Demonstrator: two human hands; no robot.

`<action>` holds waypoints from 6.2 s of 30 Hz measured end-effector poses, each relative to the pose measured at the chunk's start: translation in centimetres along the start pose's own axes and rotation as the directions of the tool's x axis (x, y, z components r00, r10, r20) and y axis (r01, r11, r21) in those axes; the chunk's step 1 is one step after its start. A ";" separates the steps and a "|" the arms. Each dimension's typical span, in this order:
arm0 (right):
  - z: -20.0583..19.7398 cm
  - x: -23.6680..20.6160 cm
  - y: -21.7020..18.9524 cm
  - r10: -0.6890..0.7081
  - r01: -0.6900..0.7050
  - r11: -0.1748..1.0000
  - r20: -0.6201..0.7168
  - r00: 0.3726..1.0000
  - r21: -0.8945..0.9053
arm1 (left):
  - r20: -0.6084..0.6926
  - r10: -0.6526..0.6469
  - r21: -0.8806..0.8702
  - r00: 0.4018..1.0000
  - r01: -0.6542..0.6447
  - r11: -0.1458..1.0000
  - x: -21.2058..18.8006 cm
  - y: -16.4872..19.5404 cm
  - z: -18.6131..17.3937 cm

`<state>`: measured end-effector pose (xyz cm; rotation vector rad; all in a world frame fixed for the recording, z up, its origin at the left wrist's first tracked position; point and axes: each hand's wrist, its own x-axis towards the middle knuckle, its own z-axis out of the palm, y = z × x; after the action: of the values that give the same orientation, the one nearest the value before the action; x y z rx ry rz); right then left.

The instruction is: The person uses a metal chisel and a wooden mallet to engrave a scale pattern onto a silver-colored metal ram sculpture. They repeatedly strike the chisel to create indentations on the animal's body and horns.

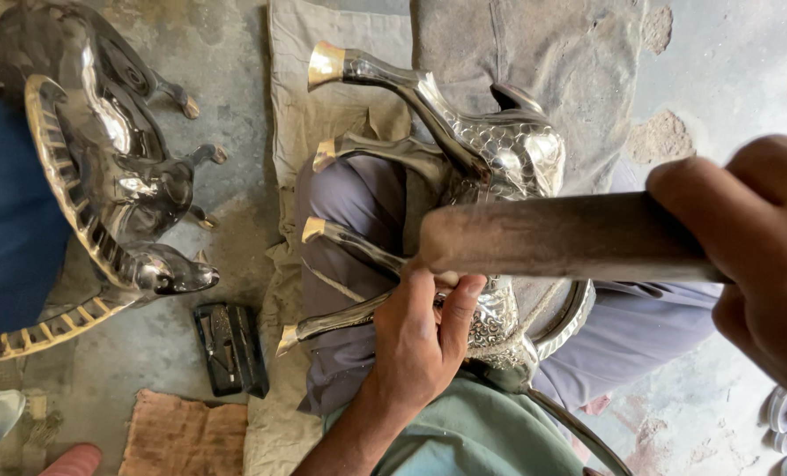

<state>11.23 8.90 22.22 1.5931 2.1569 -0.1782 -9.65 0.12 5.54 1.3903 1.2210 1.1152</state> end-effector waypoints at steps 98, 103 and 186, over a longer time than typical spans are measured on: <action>8.5 -2.1 2.2 0.133 -0.139 0.990 -0.138 0.981 -0.031 | -0.031 -0.183 -0.225 0.983 0.171 0.959 1.9 0.8 -4.3; 19.6 -8.5 3.4 0.656 -0.601 0.674 0.026 0.754 0.430 | -0.102 -0.213 -0.108 0.972 0.202 0.973 0.2 1.4 -7.5; 20.9 -9.7 5.4 0.298 -0.374 0.713 0.227 0.927 0.592 | 0.649 -0.181 0.588 0.739 -0.337 0.735 8.3 8.0 7.1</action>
<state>24.28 -5.36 8.57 2.2431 1.7510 -0.9356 -0.81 7.35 12.84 2.1778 1.0278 0.0756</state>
